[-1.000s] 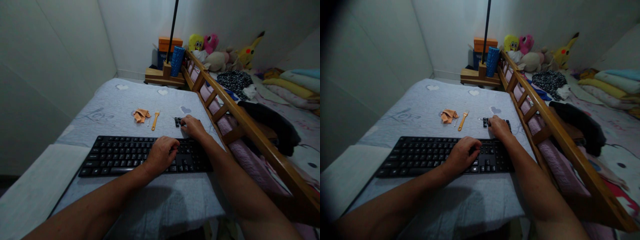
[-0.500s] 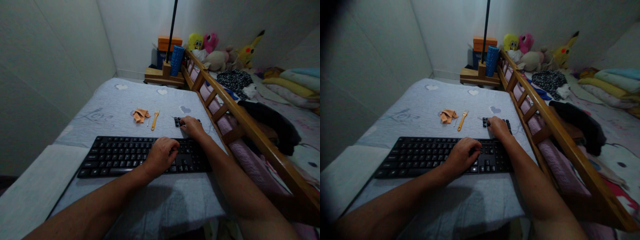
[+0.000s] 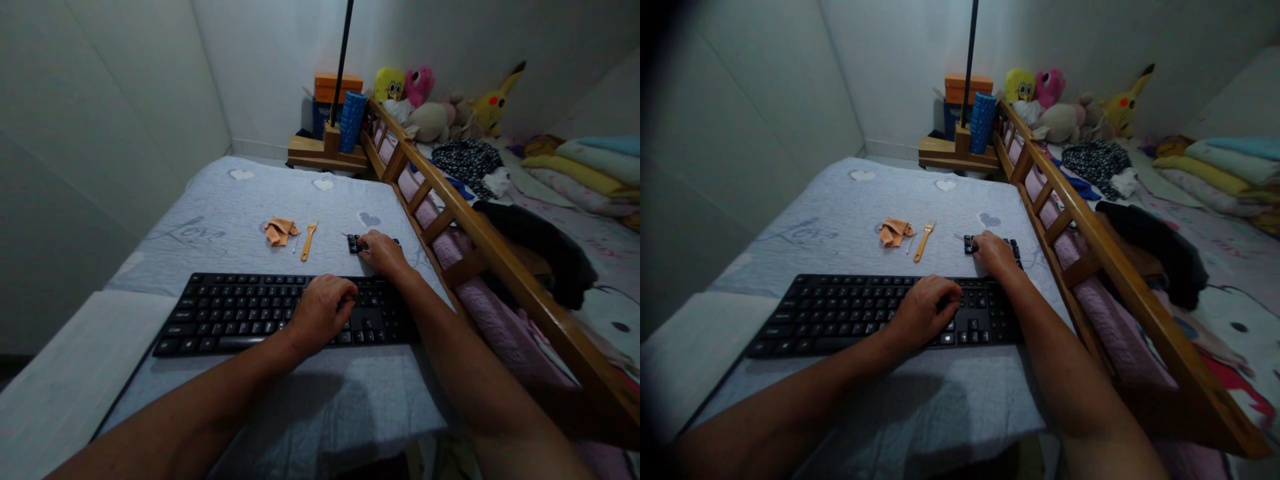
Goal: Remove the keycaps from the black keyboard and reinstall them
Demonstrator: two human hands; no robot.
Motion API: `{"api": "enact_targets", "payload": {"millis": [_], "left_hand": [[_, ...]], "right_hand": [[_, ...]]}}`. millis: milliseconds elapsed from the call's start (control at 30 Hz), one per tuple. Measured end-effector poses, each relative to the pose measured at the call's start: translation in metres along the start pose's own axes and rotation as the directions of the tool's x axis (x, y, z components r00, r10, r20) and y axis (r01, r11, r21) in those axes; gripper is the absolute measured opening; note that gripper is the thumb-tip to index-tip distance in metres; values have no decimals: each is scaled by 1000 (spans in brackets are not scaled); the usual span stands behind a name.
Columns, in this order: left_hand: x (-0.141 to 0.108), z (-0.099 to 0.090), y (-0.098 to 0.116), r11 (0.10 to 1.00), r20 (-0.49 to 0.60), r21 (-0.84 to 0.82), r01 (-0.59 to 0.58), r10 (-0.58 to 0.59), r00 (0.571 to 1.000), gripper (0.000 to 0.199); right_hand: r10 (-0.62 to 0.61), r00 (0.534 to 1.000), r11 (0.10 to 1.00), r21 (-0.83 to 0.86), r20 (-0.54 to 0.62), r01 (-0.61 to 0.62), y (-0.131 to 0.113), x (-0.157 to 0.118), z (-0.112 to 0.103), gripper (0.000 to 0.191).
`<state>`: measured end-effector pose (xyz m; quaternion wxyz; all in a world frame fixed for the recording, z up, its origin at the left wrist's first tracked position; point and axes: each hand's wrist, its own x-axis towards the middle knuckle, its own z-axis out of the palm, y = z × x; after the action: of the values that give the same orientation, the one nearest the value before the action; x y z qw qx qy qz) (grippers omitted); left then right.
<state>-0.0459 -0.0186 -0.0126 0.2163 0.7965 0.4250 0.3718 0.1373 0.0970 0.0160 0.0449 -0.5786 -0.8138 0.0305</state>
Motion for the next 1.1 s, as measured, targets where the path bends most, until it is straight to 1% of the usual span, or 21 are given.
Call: {"api": "enact_targets", "payload": {"millis": [33, 100, 133, 167, 200, 233, 267, 300, 333, 400, 467, 500, 567, 633, 700, 733, 800, 900, 967, 1100], "left_hand": [[0, 0, 0, 1000, -2, 0, 0, 0, 1000, 18], [-1, 0, -1, 1000, 0, -1, 0, 0, 1000, 17], [-1, 1, -1, 1000, 2, 0, 1, -1, 1000, 17], [-1, 0, -1, 1000, 5, 1, 3, -3, 1000, 17], [-1, 0, 0, 1000, 7, 2, 5, -5, 1000, 17], [-1, 0, 0, 1000, 9, 3, 3, -3, 1000, 17], [0, 0, 1, 1000, 9, 5, 2, -2, 1000, 17], [0, -1, 1, 1000, 9, 7, 1, -1, 1000, 17], [0, -1, 1, 1000, 11, 9, -1, 1, 1000, 17], [0, -1, 1, 1000, 19, 16, -3, 3, 1000, 17], [0, 0, 0, 1000, 29, 28, -4, 4, 1000, 16], [0, 0, -1, 999, 33, 35, -5, 4, 999, 16], [-1, 1, -2, 999, 43, 45, -8, 6, 999, 15], [-1, 1, -2, 998, 61, 59, -13, 10, 998, 14], [0, 1, -2, 997, 80, 73, -21, 15, 997, 13], [0, 0, -1, 997, 89, 80, -24, 17, 996, 12], [1, -1, 0, 995, 105, 93, -29, 19, 994, 12], [2, -2, 1, 994, 122, 107, -33, 20, 992, 13], [2, -2, 1, 993, 125, 112, -35, 20, 992, 13], [2, -1, 1, 992, 122, 123, -42, 27, 992, 13]], "right_hand": [[-3, 1000, 999, 40, -30, 4, 1, -2, -3, 18], [4, 991, 984, 176, -131, 20, 5, -7, -12, 12], [27, 981, 961, 274, -192, 27, 7, -12, -17, 11], [69, 965, 921, 388, -253, 36, 9, -17, -23, 15], [132, 949, 857, 514, -286, 36, 11, -24, -28, 20], [219, 930, 767, 641, -296, 23, 13, -32, -33, 24], [285, 917, 669, 743, -279, 19, 15, -41, -38, 28], [333, 901, 584, 811, -278, 34, 16, -50, -42, 30], [367, 884, 530, 846, -289, 56, 16, -60, -44, 31], [408, 854, 490, 867, -322, 93, 13, -79, -47, 27], [426, 856, 429, 898, -294, 95, 7, -97, -45, 30], [436, 864, 386, 920, -251, 72, 3, -105, -43, 32], [438, 887, 327, 945, -148, -4, -5, -116, -35, 34], [442, 894, 241, 970, -75, -37, -10, -122, -25, 35], [453, 891, 182, 981, -27, -63, -12, -125, -15, 32], [453, 892, 177, 981, -10, -79, -13, -125, -10, 29], [431, 902, 223, 969, 0, -107, -11, -126, -4, 24], [387, 922, 362, 924, -31, -120, -8, -128, 0, 20], [375, 925, 445, 886, -53, -129, -7, -131, 1, 18], [363, 924, 574, 809, -117, -123, -8, -135, 2, 16]]}}
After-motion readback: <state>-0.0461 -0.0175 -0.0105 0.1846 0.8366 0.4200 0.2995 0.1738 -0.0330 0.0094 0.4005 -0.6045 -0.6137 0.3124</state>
